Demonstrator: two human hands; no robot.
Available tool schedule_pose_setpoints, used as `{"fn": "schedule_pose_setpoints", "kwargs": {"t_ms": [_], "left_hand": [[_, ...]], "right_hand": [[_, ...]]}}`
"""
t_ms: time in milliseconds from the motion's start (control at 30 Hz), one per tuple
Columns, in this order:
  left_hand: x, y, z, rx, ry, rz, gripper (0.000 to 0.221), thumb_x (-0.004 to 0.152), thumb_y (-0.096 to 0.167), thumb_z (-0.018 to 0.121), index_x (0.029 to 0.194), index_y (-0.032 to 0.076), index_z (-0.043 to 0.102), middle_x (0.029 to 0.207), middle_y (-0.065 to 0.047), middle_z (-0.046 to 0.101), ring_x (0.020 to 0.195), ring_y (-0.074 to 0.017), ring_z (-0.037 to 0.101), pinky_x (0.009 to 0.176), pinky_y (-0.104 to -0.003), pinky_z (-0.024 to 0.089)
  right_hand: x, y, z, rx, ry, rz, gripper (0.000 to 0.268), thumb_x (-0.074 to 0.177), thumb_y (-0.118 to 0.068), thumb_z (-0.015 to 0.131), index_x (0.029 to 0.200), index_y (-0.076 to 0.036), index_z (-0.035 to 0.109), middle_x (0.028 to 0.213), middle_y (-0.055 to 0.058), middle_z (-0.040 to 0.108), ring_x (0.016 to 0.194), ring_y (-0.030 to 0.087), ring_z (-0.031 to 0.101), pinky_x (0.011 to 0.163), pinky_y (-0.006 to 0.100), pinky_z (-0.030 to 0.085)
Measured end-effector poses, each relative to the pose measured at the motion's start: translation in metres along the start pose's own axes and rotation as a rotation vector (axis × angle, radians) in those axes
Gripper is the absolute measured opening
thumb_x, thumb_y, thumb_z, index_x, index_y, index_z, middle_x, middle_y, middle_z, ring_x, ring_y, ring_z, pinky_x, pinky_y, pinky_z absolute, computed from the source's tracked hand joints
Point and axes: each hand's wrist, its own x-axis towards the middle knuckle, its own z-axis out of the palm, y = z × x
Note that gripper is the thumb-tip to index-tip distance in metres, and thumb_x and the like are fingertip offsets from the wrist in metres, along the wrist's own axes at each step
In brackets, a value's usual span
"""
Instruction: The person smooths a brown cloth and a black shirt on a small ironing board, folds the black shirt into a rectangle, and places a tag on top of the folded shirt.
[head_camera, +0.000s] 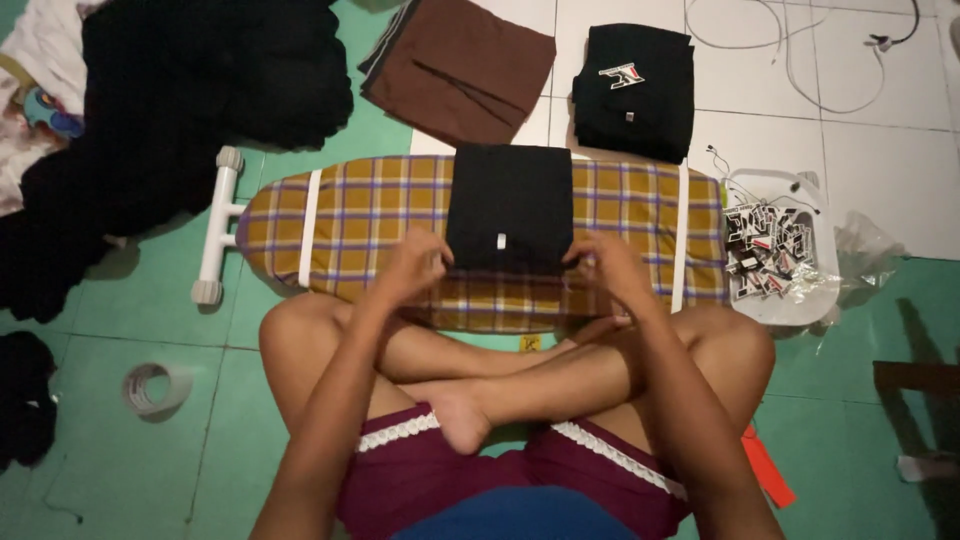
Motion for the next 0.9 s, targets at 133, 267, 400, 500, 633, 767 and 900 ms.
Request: {"fn": "schedule_pose_setpoints", "kwargs": {"t_ms": [133,267,400,500,633,767,900], "left_hand": [[-0.008,0.023,0.001,0.096,-0.377,-0.203,0.023,0.071,0.002,0.082,0.091,0.011,0.073,0.088,-0.014,0.072,0.093,-0.0383,0.069,0.093,-0.048,0.052],[0.006,0.042,-0.008,0.14,-0.763,-0.476,0.022,0.078,0.007,0.08,0.096,0.002,0.07,0.093,-0.025,0.075,0.101,-0.0475,0.069,0.093,-0.054,0.052],[0.015,0.044,-0.013,0.016,-0.878,-0.696,0.042,0.07,0.019,0.086,0.107,0.007,0.071,0.102,-0.016,0.077,0.104,-0.0364,0.072,0.094,-0.048,0.053],[0.025,0.03,-0.002,0.06,-0.597,-0.551,0.038,0.078,0.039,0.087,0.103,0.013,0.076,0.099,-0.014,0.079,0.103,-0.0361,0.073,0.092,-0.047,0.055],[0.035,0.016,0.032,0.304,-0.107,-0.225,0.068,0.089,0.054,0.077,0.141,0.016,0.055,0.142,-0.013,0.057,0.135,-0.0351,0.052,0.114,-0.051,0.038],[0.035,0.03,0.047,0.474,-0.367,-0.308,0.099,0.091,0.072,0.059,0.165,0.015,0.023,0.172,-0.02,0.013,0.156,-0.0449,0.012,0.119,-0.073,0.012],[0.034,0.015,0.042,0.638,-0.505,-0.364,0.107,0.082,0.088,0.048,0.165,0.026,0.023,0.174,-0.012,0.008,0.158,-0.0395,0.006,0.119,-0.075,0.005]], "right_hand": [[-0.006,0.023,0.022,-0.311,-0.357,0.236,0.019,0.082,-0.007,0.074,0.094,-0.021,0.08,0.101,0.008,0.079,0.102,0.035,0.073,0.092,0.05,0.057],[-0.012,0.016,0.032,-0.363,-0.555,0.383,0.021,0.08,-0.02,0.08,0.1,-0.028,0.082,0.105,0.008,0.08,0.109,0.035,0.072,0.098,0.047,0.055],[0.003,-0.02,0.003,-0.261,-0.669,0.57,0.032,0.078,-0.02,0.082,0.11,-0.016,0.081,0.109,0.016,0.079,0.113,0.039,0.07,0.101,0.05,0.053],[0.008,0.002,0.013,-0.185,-0.324,0.331,0.029,0.091,-0.018,0.07,0.115,-0.001,0.074,0.104,0.029,0.075,0.107,0.05,0.068,0.096,0.058,0.051],[0.03,0.04,0.064,-0.345,-0.028,0.115,0.072,0.095,-0.048,0.071,0.153,-0.014,0.045,0.147,0.022,0.051,0.134,0.045,0.051,0.111,0.057,0.042],[0.035,0.031,0.097,-0.537,-0.321,0.183,0.091,0.093,-0.068,0.057,0.166,-0.027,0.02,0.171,0.023,0.011,0.155,0.049,0.016,0.118,0.071,0.02],[0.039,0.048,0.083,-0.59,-0.423,0.235,0.103,0.084,-0.076,0.061,0.167,-0.034,0.017,0.173,0.017,0.006,0.158,0.042,0.01,0.118,0.073,0.013]]}}
